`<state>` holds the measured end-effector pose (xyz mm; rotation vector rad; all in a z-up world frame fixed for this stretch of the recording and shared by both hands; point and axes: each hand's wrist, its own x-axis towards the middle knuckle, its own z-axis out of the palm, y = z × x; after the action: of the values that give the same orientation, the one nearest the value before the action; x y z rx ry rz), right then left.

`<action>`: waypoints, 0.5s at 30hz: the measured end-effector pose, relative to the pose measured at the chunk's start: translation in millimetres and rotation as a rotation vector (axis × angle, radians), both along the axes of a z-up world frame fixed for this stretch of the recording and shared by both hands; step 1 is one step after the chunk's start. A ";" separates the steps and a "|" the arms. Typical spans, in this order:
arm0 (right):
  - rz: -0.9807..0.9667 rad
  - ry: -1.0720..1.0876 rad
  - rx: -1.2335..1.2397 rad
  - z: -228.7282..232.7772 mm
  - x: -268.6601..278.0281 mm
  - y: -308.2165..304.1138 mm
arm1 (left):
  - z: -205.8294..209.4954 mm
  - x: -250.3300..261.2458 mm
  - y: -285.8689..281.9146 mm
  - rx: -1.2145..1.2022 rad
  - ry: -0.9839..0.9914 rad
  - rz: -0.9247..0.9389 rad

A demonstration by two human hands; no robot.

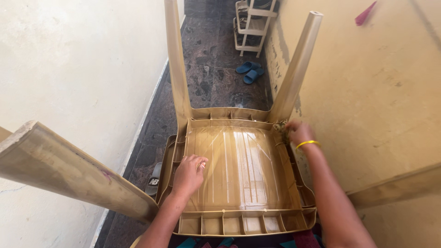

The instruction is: The person cleans the underside of an overturned beige plastic chair using a patterned cloth. They dip the cloth into a blue bucket of water, wring it out, and wipe the chair's surface repeatedly.

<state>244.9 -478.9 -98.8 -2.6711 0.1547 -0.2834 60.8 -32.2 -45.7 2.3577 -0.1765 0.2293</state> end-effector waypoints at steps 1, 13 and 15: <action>0.009 0.080 -0.144 -21.4 4.3 2.5 | 1.4 0.3 -0.2 0.006 -0.015 -0.005; 0.254 0.362 -0.350 -44.3 29.2 -35.5 | 6.3 4.0 -7.3 0.011 0.112 -0.015; 0.130 0.325 -0.273 -44.0 19.2 -26.9 | 4.2 -1.8 -1.3 0.007 0.065 -0.010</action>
<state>264.1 -505.8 -142.8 -2.9655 0.0428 0.1876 59.0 -33.5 -41.5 2.3673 -0.1582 0.1465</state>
